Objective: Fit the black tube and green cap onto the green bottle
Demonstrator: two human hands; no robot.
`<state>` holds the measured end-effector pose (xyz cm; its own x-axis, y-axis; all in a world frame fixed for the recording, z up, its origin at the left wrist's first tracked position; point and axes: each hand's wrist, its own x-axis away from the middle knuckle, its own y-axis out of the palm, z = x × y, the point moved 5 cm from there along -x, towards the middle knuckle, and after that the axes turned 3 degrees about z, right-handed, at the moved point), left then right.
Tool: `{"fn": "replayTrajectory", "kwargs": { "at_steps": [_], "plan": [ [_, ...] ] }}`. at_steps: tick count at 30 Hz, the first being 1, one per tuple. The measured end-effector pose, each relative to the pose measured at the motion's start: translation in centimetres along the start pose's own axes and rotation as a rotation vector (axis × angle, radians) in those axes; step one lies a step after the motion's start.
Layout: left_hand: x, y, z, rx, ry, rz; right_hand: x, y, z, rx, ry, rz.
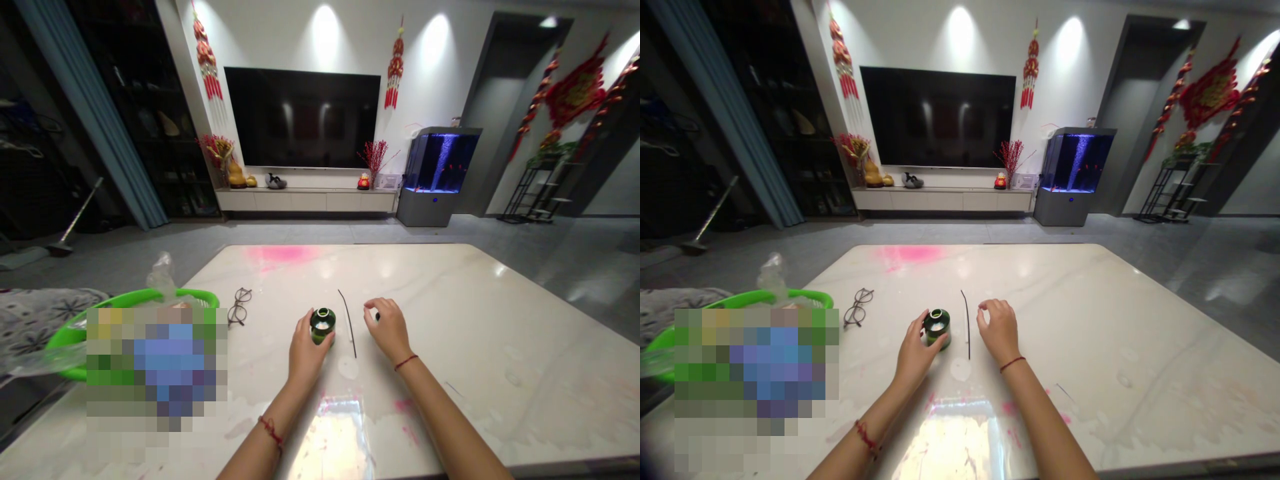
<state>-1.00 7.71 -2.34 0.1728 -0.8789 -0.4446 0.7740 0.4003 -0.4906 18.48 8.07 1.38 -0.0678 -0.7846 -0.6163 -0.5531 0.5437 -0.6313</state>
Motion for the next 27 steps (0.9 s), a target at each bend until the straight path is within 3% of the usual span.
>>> {"fn": "replayTrajectory", "kwargs": {
  "at_steps": [5,13,27],
  "plan": [
    [-0.1,0.0,-0.2,0.025,-0.001,-0.010,1.1,2.2,-2.3,0.085,-0.051,-0.171],
    [-0.1,-0.1,0.1,0.019,-0.045,-0.024,2.4,5.0,-1.2,0.197,0.069,-0.348],
    [-0.1,-0.1,0.5,0.000,-0.081,-0.059,2.5,5.5,-1.6,0.345,0.221,-0.476]
  ]
}}
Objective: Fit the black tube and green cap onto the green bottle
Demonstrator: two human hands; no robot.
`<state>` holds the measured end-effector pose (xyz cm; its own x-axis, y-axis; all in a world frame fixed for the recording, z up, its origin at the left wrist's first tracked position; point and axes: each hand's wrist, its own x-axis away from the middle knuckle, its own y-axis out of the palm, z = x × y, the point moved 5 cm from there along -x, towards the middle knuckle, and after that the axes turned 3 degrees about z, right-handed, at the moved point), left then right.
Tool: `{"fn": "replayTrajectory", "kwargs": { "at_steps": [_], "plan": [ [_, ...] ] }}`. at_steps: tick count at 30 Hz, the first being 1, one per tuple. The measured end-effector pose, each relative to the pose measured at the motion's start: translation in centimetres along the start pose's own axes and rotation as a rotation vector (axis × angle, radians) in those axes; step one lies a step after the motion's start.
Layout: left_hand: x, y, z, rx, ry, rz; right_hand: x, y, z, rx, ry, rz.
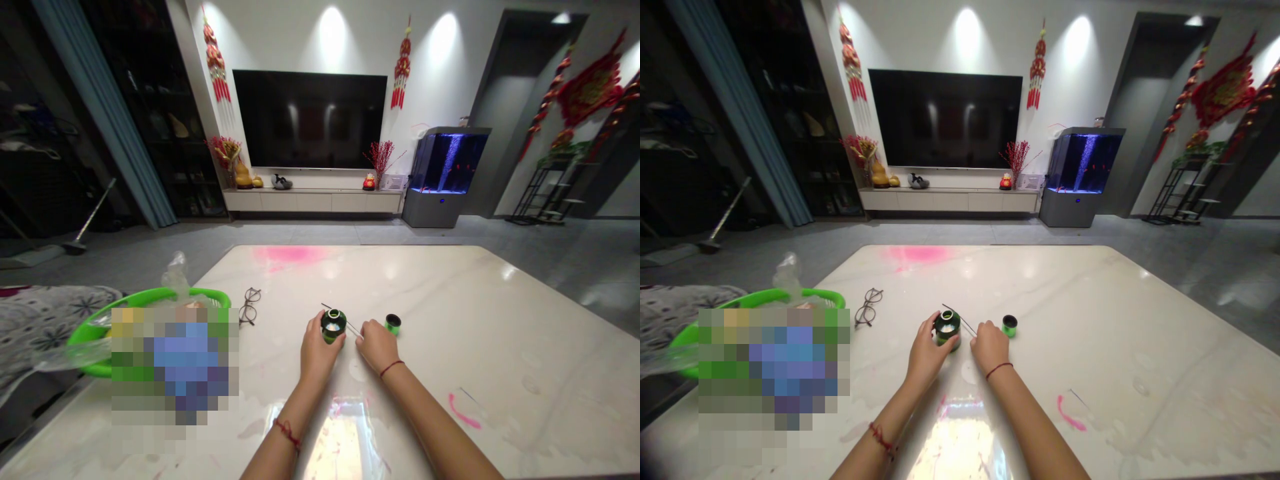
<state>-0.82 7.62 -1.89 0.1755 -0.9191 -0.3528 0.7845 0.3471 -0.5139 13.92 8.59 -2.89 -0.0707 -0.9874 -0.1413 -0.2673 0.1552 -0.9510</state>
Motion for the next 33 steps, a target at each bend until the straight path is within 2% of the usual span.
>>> {"fn": "replayTrajectory", "kwargs": {
  "at_steps": [5,10,15,23,33],
  "plan": [
    [-0.1,0.1,-0.1,-0.002,-0.013,-0.015,0.0,-0.2,-0.2,0.020,0.030,-0.009],
    [-0.1,-0.1,0.0,0.026,-0.024,-0.017,-0.4,-1.3,0.2,-0.057,0.048,0.064],
    [0.0,-0.3,0.4,0.046,-0.046,-0.027,-1.3,-2.9,0.7,-0.294,0.068,0.173],
    [0.0,-0.3,0.3,0.050,-0.069,-0.033,-2.1,-5.1,1.2,-0.764,-0.032,0.316],
    [0.0,-0.2,0.1,0.062,-0.068,-0.048,-0.7,-10.2,-0.2,-1.001,-0.112,0.546]
  ]
}}
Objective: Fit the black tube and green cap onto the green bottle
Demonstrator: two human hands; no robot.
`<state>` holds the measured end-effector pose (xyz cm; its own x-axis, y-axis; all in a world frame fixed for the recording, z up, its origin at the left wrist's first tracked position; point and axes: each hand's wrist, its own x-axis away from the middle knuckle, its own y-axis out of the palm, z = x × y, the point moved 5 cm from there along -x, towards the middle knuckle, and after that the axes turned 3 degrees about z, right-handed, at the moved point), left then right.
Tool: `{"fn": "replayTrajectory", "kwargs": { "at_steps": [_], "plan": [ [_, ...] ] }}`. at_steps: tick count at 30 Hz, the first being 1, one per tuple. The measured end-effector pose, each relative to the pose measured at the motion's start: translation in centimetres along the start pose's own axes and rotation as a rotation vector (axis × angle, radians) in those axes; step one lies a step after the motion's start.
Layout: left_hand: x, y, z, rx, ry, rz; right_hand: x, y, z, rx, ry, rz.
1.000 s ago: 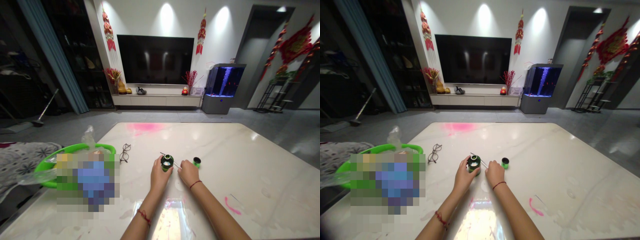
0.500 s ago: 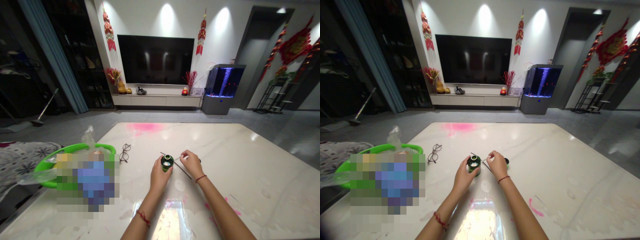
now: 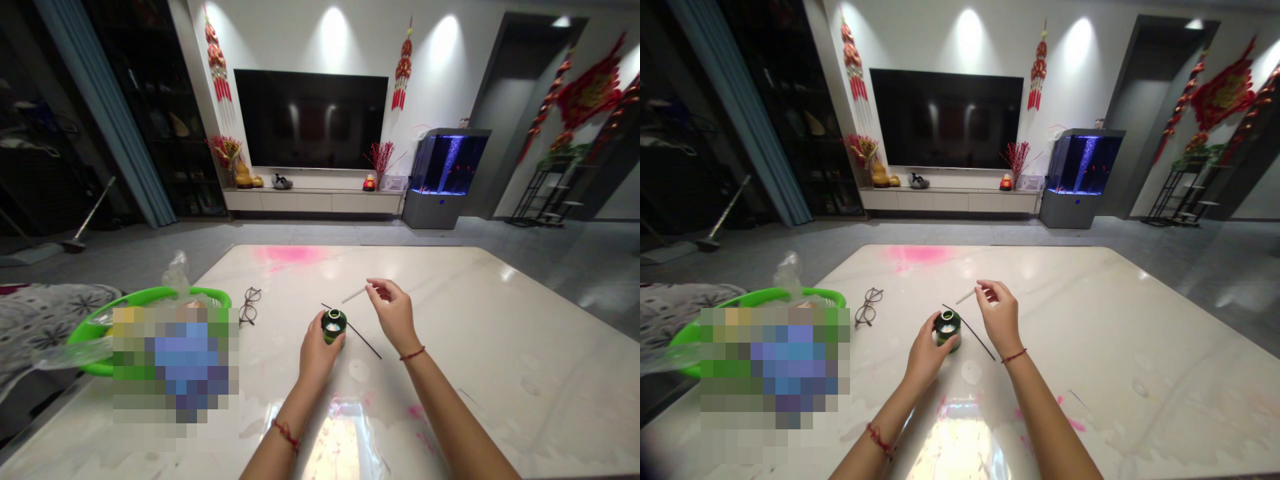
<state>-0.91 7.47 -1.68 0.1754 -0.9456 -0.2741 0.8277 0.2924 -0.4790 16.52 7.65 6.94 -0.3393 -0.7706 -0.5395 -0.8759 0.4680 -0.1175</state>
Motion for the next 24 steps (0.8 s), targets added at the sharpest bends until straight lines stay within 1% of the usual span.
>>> {"fn": "replayTrajectory", "kwargs": {
  "at_steps": [2,5,9,19,24],
  "plan": [
    [0.0,0.0,0.0,0.007,0.001,0.004,0.3,0.2,-0.8,-0.029,-0.034,0.005],
    [-0.1,-0.1,0.0,0.013,0.000,0.006,0.9,0.8,-1.7,-0.044,-0.079,-0.026],
    [-0.1,-0.1,0.1,0.010,-0.002,-0.006,1.6,1.8,-1.9,-0.022,-0.117,-0.086],
    [0.0,-0.2,0.3,0.002,0.006,-0.023,2.6,3.8,1.1,0.051,-0.058,-0.173],
    [0.0,-0.3,0.4,-0.013,0.010,-0.021,3.0,4.5,1.9,0.063,-0.039,-0.213]
  ]
}}
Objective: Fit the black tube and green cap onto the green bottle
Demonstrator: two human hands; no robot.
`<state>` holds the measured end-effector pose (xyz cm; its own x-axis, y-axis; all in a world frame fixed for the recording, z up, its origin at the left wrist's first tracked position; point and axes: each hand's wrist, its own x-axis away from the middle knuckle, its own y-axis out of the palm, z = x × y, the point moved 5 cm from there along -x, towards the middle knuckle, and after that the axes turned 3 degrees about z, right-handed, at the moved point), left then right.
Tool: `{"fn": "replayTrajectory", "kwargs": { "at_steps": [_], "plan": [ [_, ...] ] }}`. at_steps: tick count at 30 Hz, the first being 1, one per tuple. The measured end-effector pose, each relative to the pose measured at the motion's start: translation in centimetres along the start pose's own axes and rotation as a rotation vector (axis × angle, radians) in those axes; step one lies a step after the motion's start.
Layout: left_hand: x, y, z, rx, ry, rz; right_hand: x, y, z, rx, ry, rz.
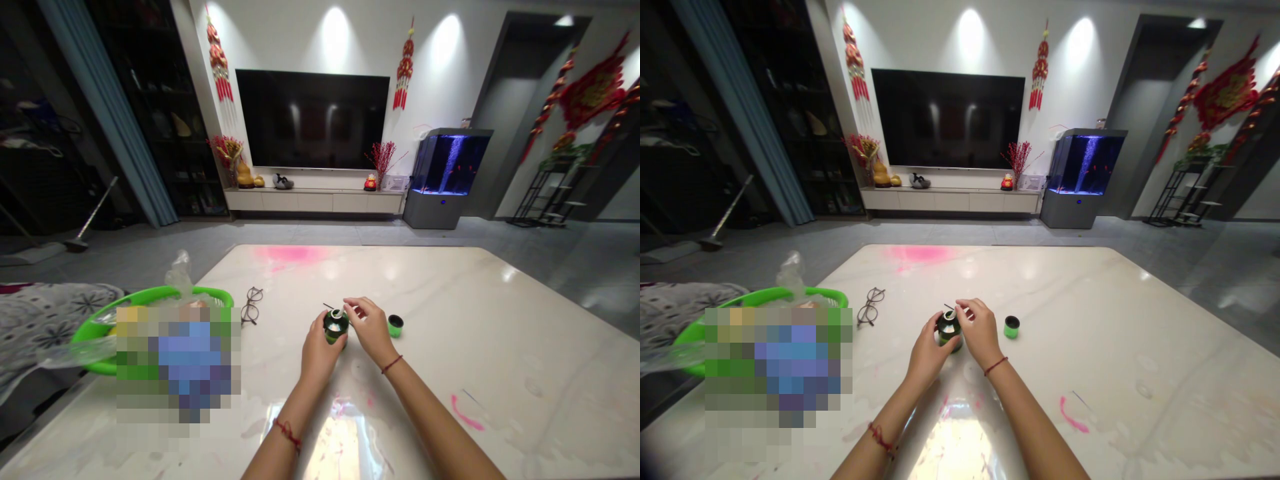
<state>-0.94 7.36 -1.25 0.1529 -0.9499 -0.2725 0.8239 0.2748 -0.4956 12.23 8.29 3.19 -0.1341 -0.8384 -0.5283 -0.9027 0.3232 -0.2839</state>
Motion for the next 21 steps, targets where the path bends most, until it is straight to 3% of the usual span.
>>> {"fn": "replayTrajectory", "kwargs": {
  "at_steps": [21],
  "plan": [
    [-0.12,0.12,-0.20,0.015,-0.002,0.013,0.54,1.09,0.22,0.117,-0.103,-0.064]
  ]
}}
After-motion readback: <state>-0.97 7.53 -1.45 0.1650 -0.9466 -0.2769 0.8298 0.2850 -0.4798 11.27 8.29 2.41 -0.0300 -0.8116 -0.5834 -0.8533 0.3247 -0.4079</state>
